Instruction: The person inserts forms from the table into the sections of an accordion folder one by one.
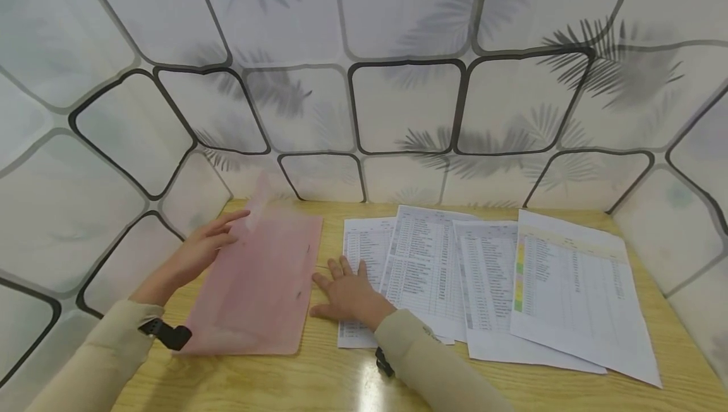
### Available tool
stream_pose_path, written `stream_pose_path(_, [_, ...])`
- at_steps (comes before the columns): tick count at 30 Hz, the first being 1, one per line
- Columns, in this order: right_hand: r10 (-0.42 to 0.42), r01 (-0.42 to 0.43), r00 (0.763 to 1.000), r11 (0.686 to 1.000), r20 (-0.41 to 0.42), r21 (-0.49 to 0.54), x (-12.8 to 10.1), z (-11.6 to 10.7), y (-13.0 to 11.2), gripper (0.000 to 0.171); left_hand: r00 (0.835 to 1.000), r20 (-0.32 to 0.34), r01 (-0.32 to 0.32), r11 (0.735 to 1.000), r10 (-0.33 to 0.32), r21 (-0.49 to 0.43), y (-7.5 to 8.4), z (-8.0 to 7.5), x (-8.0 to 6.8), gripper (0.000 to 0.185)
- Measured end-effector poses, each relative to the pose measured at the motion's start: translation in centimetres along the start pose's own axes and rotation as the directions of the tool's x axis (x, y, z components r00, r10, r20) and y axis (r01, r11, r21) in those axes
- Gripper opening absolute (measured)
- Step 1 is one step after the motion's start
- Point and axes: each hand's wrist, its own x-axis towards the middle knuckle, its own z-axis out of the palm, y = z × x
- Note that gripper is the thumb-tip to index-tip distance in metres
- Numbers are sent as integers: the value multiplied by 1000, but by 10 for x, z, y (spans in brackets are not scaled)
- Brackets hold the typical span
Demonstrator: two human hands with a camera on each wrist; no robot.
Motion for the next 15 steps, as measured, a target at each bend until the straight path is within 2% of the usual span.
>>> stream_pose_path(4, [3,-3,1000,1000,2,4,0,0,0,82,1000,-22,-22,997,20,-69,-4,-5,-1,57])
stream_pose_path(9, [7,-7,1000,1000,3,0,0,0,0,82,996,-65,-74,980,63,-187,-7,-6,-2,52])
stream_pose_path(12, [6,-6,1000,1000,2,0,0,0,0,81,995,-86,-67,980,52,-186,-8,-5,-1,51])
stream_pose_path(15, [3,-3,1000,1000,0,4,0,1,0,81,995,-89,-51,988,38,-145,-8,-2,-1,52])
